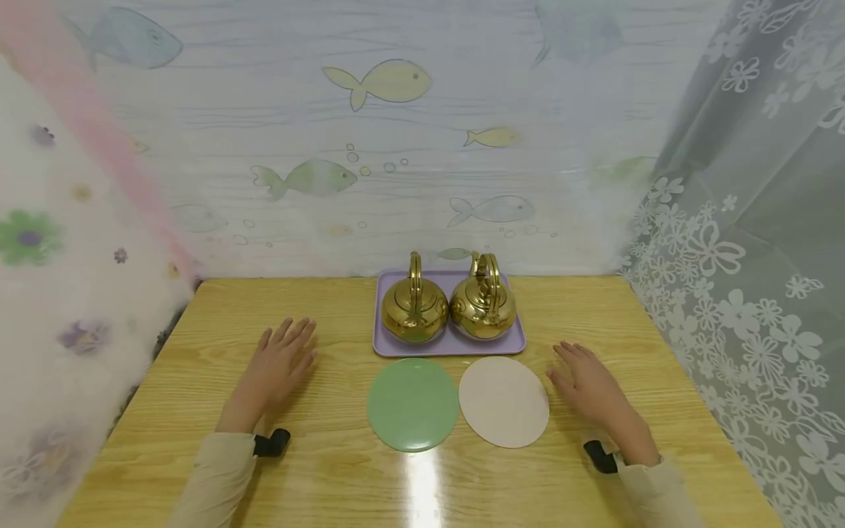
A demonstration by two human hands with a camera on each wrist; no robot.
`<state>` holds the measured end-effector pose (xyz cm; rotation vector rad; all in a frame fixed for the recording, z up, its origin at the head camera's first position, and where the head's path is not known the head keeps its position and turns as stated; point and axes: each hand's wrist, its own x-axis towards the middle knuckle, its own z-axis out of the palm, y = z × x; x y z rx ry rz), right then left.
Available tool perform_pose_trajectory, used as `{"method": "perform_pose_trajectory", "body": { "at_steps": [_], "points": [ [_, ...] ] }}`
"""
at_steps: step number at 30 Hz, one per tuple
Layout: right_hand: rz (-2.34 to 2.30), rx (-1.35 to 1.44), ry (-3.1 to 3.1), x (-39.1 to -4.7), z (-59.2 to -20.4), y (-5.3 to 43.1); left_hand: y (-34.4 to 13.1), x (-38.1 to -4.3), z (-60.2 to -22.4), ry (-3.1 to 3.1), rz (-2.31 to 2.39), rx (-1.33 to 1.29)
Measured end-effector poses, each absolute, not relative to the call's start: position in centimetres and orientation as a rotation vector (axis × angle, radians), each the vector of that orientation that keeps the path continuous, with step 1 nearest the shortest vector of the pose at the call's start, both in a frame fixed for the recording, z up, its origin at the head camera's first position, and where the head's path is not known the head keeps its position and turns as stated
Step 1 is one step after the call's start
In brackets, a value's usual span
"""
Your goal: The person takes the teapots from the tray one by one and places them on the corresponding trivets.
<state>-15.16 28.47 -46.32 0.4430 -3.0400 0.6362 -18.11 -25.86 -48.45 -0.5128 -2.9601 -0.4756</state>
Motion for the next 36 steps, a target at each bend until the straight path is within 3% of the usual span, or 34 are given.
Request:
{"method": "perform_pose_trajectory", "body": {
  "at_steps": [14,24,36],
  "points": [
    [1.046,0.631,-2.701,-14.7,-47.5,21.6,-23.9,-18.7,-49.6,-2.938,-0.489,-0.656],
    [1.679,0.759,-2.494,-17.7,-47.2,16.8,-22.3,-20.8,-50.2,-2.924,-0.673,-0.721],
    [2.218,0.616,-2.213,-21.8,-45.7,11.7,-20.1,-23.3,-50.8,-2.926,-0.726,-0.735]
  ]
}}
